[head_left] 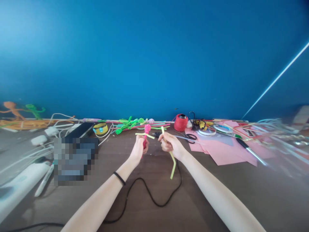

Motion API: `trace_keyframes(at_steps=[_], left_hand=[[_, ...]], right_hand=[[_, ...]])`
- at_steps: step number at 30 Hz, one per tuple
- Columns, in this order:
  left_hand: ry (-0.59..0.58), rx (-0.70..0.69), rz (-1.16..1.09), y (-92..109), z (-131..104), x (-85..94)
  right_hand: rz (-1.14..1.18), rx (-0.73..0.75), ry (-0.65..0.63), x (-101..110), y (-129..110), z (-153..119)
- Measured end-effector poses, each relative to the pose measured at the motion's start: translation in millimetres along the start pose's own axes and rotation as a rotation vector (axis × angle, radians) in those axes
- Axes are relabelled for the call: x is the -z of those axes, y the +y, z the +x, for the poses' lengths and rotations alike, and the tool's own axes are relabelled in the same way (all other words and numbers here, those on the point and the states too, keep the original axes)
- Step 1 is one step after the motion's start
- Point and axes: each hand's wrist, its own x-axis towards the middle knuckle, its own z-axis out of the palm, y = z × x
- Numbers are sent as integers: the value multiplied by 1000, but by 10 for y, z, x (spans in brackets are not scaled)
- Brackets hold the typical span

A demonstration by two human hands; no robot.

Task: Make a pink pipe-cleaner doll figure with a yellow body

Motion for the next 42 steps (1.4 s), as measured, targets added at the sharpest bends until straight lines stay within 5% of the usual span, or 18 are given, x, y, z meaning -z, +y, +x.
trace_keyframes(at_steps=[4,10,18,42], left_hand=[[-29,-25,-55,-43,3,-10],[-42,-65,-84,-85,-28,-59],[-135,-4,-63,-82,-102,-98],[-64,-47,43,-5,-153,-125]], right_hand=[[-110,-209,-247,-91,121,-48],[-278,-59,-4,-86,246,-24],[-230,39,163,-79,367,-18],[-279,35,184,-63,419,-11]])
